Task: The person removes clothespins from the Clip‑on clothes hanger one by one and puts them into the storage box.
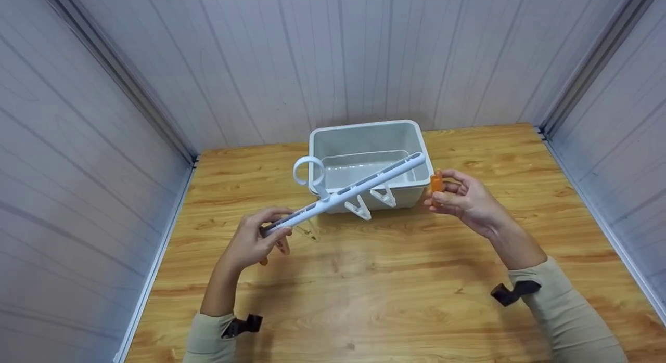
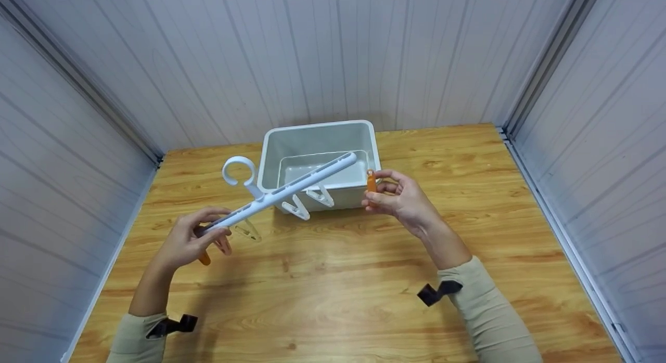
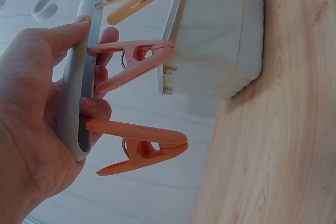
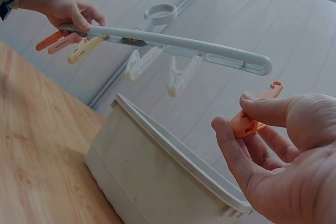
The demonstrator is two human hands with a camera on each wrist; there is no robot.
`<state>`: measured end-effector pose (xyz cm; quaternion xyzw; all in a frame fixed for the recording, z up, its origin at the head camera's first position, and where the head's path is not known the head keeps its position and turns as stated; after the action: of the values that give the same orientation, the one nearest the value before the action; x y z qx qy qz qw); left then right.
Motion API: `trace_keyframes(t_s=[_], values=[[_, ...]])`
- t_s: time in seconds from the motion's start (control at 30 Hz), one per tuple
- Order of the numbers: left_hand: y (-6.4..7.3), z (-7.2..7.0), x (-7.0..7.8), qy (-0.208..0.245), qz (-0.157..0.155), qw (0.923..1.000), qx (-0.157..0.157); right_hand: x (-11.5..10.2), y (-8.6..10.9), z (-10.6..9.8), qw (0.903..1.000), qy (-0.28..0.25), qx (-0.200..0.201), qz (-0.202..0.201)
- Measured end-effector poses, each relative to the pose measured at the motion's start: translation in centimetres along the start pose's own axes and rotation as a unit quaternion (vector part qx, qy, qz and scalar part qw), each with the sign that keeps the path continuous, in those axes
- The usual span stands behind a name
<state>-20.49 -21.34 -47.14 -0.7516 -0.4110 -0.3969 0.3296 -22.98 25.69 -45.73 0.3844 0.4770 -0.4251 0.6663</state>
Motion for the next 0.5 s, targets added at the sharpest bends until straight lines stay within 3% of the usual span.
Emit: trace_keyframes(t_s=[0.5], values=[[1.5, -1.2, -1.4, 0.004, -0.011, 0.9991, 0.040, -2.5, -1.4, 0.7, 0.9999, 0.003, 0.010, 0.012]])
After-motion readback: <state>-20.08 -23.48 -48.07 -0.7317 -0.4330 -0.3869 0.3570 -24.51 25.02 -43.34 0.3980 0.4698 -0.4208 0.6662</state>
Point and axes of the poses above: each hand's wrist, its own y-axis away from the middle knuckle, its own z-axis out of the palm, x = y × z, the point moved 3 cm from there along -y, towards the middle knuckle, and after that the axes turned 2 degrees about -x, right-handed, at the moved point
